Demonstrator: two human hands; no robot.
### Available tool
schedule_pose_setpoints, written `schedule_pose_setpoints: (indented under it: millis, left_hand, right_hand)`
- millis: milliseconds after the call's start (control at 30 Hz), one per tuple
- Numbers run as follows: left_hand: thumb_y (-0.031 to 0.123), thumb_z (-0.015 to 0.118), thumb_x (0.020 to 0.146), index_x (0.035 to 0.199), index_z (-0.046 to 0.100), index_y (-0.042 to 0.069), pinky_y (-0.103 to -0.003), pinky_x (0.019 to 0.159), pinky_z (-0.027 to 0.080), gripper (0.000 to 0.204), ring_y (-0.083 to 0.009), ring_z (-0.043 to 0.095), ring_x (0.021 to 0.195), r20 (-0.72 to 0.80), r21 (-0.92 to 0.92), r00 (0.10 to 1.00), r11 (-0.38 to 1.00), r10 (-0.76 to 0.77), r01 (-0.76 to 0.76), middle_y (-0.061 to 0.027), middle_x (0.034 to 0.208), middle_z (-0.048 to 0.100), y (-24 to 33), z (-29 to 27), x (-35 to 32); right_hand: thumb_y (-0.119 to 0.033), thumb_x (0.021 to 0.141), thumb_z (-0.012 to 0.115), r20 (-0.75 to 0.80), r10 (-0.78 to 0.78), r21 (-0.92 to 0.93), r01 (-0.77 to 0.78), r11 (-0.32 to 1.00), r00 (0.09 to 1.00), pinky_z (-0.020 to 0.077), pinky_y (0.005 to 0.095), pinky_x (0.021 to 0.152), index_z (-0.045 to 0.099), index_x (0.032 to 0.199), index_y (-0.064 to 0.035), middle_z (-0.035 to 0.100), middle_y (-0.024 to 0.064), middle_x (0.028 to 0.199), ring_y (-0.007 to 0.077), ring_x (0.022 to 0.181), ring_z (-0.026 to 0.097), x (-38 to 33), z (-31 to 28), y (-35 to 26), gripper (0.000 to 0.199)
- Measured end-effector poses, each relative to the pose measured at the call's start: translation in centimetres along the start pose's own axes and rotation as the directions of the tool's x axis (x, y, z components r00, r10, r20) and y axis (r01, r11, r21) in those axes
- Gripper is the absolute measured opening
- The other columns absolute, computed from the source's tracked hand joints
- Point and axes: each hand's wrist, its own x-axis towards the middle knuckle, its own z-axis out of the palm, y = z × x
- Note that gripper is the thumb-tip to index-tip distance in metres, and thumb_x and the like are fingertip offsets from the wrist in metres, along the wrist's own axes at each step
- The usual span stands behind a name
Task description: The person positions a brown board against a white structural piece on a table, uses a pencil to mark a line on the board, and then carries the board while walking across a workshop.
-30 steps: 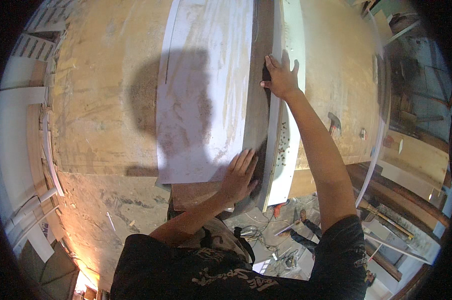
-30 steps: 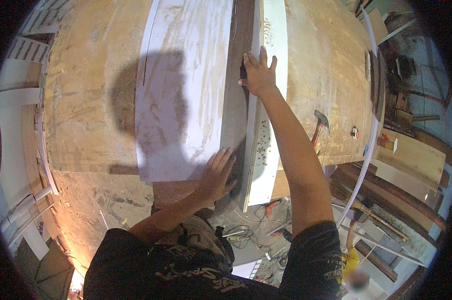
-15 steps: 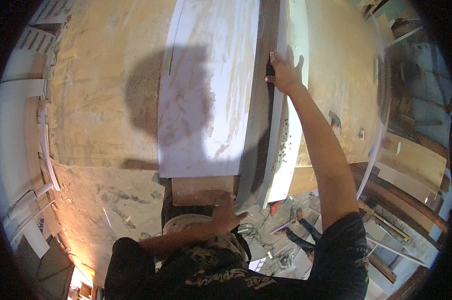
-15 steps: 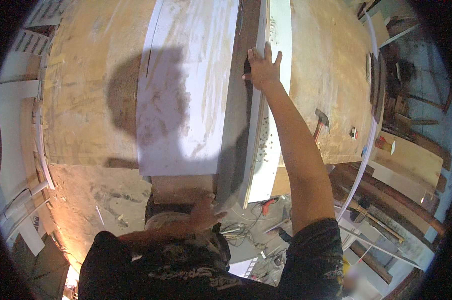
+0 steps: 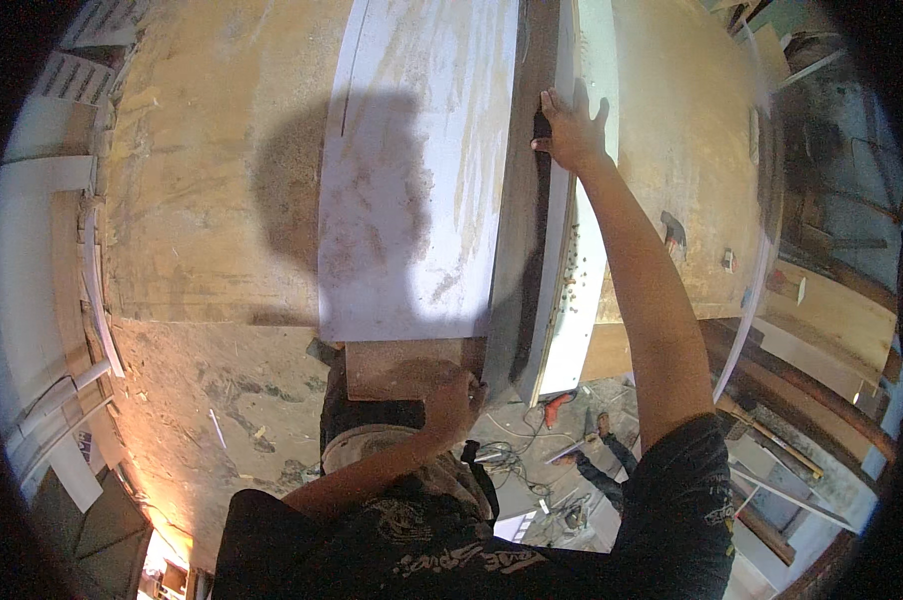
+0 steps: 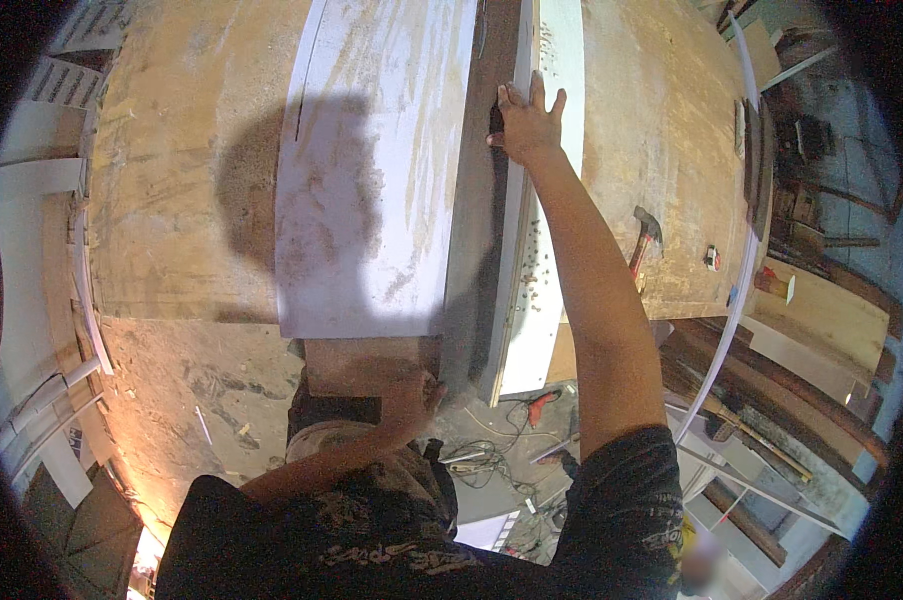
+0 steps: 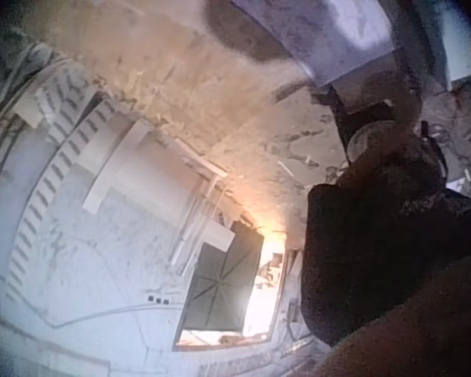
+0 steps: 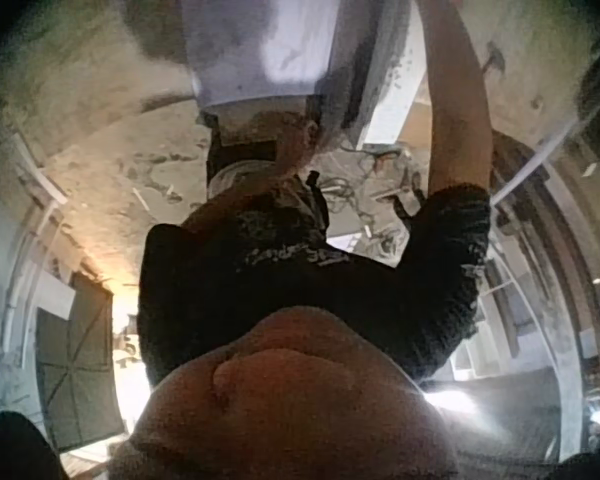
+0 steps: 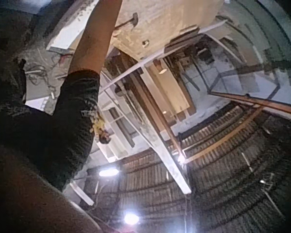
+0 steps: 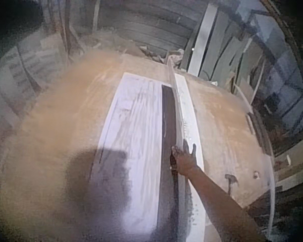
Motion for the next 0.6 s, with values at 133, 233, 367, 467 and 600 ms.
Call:
schedule_pose_setpoints:
  millis: [133, 233, 367, 467, 600]
  left_hand:
    - [0.034, 0.067, 0.092, 0.1, 0.065, 0.0, -0.046, 0.066, 0.051, 0.034, -0.0349, 0.066, 0.073, -0.06, -0.021, 0.998, 1.0, 0.011, -0.013, -0.0187, 0.077, 0.065, 0.4, 0.4, 0.6]
    - [0.033, 0.067, 0.092, 0.098, 0.065, -0.001, -0.046, 0.064, 0.05, 0.034, -0.0354, 0.065, 0.068, -0.035, -0.028, 0.999, 0.999, 0.02, -0.021, -0.0175, 0.073, 0.064, 0.8, 0.5, 1.0]
    - [0.033, 0.067, 0.092, 0.095, 0.065, 0.0, -0.046, 0.062, 0.049, 0.033, -0.0344, 0.064, 0.066, -0.081, -0.009, 0.996, 0.999, 0.041, -0.041, -0.0169, 0.071, 0.063, 1.3, 0.2, 1.4]
    - [0.034, 0.066, 0.092, 0.094, 0.065, 0.001, -0.046, 0.061, 0.049, 0.033, -0.0346, 0.064, 0.064, -0.04, -0.021, 0.999, 1.0, 0.013, -0.013, -0.0171, 0.07, 0.063, 1.4, 0.0, 1.7]
    - [0.035, 0.066, 0.091, 0.092, 0.065, 0.001, -0.046, 0.059, 0.048, 0.034, -0.0347, 0.063, 0.063, -0.057, -0.025, 0.998, 1.0, 0.005, -0.006, -0.0171, 0.069, 0.063, 1.6, 0.0, 2.0]
  right_hand:
    - [-0.052, 0.086, 0.066, 0.03, 0.001, -0.03, 0.0, 1.0, 1.0, 0.0072, 0.066, 0.117, 0.026, 0.155, -0.0167, 0.027, -0.0015, 0.161, 0.0306, 0.152, 0.005, -0.1, -0.3, 0.0, 0.087]
    - [-0.052, 0.086, 0.066, 0.018, -0.01, -0.028, 0.01, 1.0, 1.0, 0.0086, 0.0674, 0.116, 0.026, 0.155, -0.0167, 0.027, -0.0014, 0.161, 0.0316, 0.152, 0.006, -0.1, -0.1, 0.2, 0.087]
    - [-0.051, 0.087, 0.066, -0.03, -0.017, 0.01, 0.017, 1.0, 0.999, 0.0096, 0.0687, 0.115, 0.026, 0.155, -0.0159, 0.027, -0.0014, 0.161, 0.033, 0.151, 0.006, 0.1, 0.4, 0.2, 0.087]
    - [-0.05, 0.088, 0.065, -0.028, -0.009, 0.007, 0.009, 1.0, 1.0, 0.0097, 0.0688, 0.115, 0.025, 0.155, -0.0156, 0.027, -0.0014, 0.161, 0.0336, 0.151, 0.005, 0.3, 0.5, 0.2, 0.086]
    - [-0.05, 0.089, 0.064, -0.008, -0.01, 0.007, 0.01, 1.0, 1.0, 0.0097, 0.0684, 0.116, 0.024, 0.156, -0.0159, 0.027, -0.0017, 0.161, 0.0339, 0.151, 0.005, 0.4, 0.3, 0.2, 0.084]
